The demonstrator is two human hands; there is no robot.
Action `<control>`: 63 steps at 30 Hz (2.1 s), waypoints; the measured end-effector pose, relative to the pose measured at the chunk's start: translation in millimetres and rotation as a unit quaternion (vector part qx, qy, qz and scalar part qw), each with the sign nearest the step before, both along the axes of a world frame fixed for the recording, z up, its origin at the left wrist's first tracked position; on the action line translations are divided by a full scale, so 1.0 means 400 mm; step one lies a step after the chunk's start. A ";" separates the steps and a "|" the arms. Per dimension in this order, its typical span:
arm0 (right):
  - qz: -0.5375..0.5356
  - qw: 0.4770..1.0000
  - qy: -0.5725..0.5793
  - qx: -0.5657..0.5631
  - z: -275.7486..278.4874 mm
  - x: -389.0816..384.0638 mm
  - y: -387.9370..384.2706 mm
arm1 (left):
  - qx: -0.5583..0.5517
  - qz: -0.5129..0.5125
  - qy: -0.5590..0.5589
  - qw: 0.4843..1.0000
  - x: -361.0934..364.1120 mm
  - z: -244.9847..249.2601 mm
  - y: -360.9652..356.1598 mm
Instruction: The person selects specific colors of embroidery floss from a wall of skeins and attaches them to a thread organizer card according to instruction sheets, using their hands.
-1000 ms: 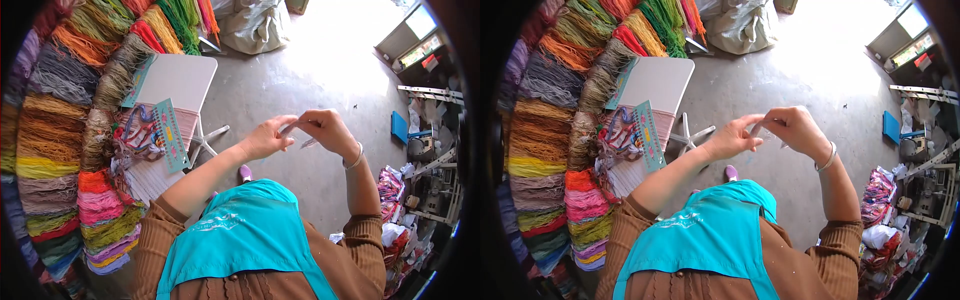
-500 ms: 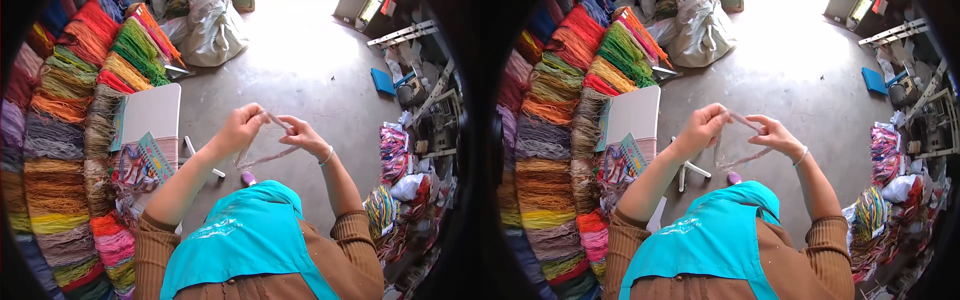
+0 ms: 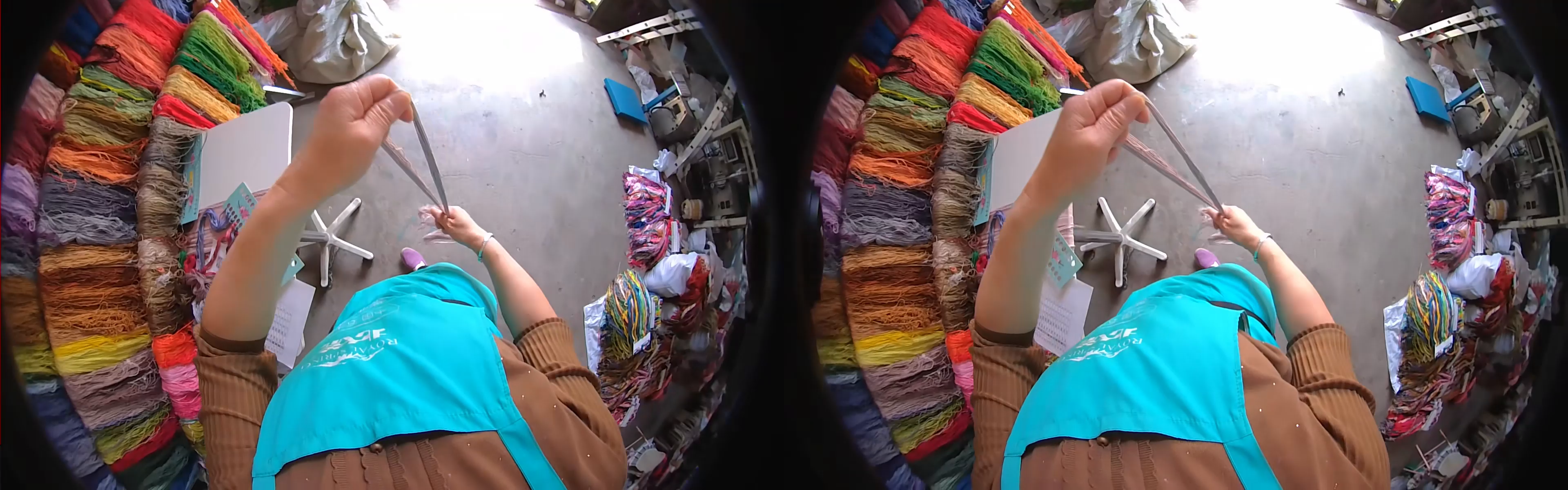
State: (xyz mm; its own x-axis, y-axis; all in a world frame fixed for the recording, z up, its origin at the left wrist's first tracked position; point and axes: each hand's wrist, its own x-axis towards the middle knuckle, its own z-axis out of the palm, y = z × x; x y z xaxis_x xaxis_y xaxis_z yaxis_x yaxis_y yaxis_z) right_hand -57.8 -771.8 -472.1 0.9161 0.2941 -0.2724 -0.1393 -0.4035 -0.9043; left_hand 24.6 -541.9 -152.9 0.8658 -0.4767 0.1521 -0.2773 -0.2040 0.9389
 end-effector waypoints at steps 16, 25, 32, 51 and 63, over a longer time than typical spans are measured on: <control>-0.103 0.945 0.236 -0.203 -0.266 -0.313 -0.263 | -0.066 0.095 0.097 0.989 0.041 -0.028 0.095; -0.114 0.992 0.009 0.044 0.080 0.035 -0.091 | 0.335 0.034 -0.145 0.930 -0.003 -0.205 0.071; 0.166 0.931 -0.134 0.295 0.425 0.237 0.257 | 0.244 0.092 -0.088 0.961 -0.034 -0.250 0.098; 0.426 0.887 -0.139 0.112 0.366 0.122 0.582 | 0.017 0.546 0.169 0.820 -0.414 -0.408 0.323; 0.442 0.845 -0.270 0.136 0.349 0.054 0.702 | -0.430 0.476 0.354 0.681 -0.550 -0.480 0.433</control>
